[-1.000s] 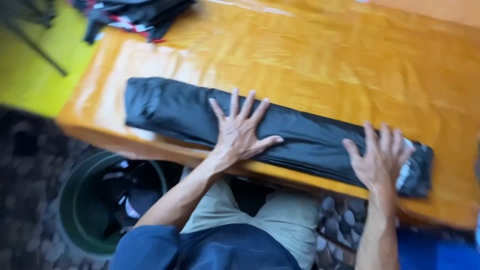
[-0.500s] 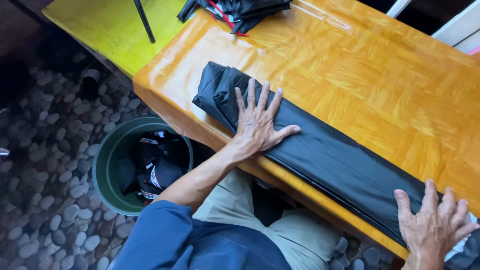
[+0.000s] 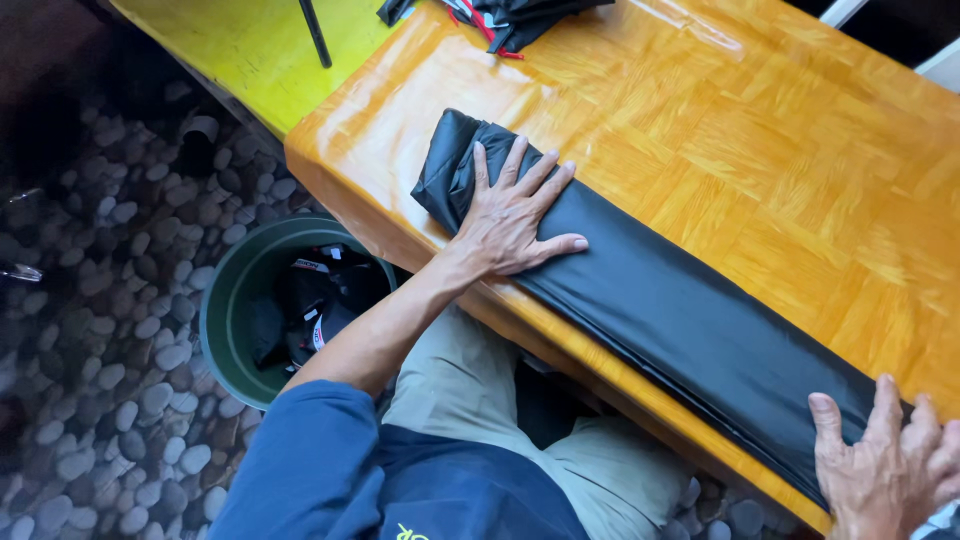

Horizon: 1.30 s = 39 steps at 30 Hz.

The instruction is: The person folds a black garment on a wooden table. They smooth the fabric, fold it lengthwise, then fold it into a compact rectangular shape. The folded item is placed on the table.

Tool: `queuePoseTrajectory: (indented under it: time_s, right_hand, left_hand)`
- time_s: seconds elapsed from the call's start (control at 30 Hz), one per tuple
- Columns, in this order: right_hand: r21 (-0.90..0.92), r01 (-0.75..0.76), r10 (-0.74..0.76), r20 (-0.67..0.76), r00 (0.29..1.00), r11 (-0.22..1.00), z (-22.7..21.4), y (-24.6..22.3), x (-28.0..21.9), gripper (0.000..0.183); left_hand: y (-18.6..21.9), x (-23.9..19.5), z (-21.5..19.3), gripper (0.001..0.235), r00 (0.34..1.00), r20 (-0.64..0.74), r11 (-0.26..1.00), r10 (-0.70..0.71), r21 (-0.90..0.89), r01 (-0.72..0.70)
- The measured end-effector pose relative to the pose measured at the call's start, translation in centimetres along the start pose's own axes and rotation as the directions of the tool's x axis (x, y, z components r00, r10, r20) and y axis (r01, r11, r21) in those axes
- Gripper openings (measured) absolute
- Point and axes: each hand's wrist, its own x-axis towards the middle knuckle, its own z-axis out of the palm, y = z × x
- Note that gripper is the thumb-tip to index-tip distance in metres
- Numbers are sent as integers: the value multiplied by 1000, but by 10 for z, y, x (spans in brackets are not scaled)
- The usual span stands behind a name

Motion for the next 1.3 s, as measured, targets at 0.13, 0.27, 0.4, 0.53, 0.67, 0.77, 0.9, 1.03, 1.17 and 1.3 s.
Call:
queuePoseTrajectory:
  time_s: [0.13,0.27,0.4,0.53,0.67,0.77,0.9,1.03,1.17,1.3]
  right_hand:
    - [14,-30,29,51,998,999,2,1,0,91]
    - [-19,-9,10,34,999,1000,11,7,-5,96]
    - [-178,23,-23,2,1000,984,12,9,-9,106]
    - [-104,23,-24,-1,1000,994,2,3,-5,111]
    - [-59,36,-36,-7,999,998,-15,-10,-1,113]
    - [-30,62,-64,-58,996,998,-13,-8,-6,113]
    - [169,-125,107,115,988,978,-36,-27,8,118]
    - [23,-47,47,14,999,999,-41,-31,8,112]
    - [40,-54,52,50,997,998,-45,-35,12,112]
    - [58,-32,31,23,999,998,-41,-30,10,112]
  left_hand:
    - [-3,3,-3,96,992,116,996,-48,-67,56]
    - [-4,10,-14,105,969,234,990,-82,-93,107]
    - [-31,15,-19,113,951,284,992,-119,-4,125]
    - [-53,17,-34,115,929,348,990,-124,-14,137]
    - [-63,17,-38,109,908,385,976,-168,-62,207]
    - [-64,18,-36,108,913,377,979,-156,-62,193]
    - [-55,20,-44,116,898,414,978,-149,-71,195]
    - [-13,29,-56,104,932,358,997,-51,80,24]
    - [59,42,-22,74,913,341,974,221,-33,-224]
    - [92,31,16,84,927,269,965,262,-58,-255]
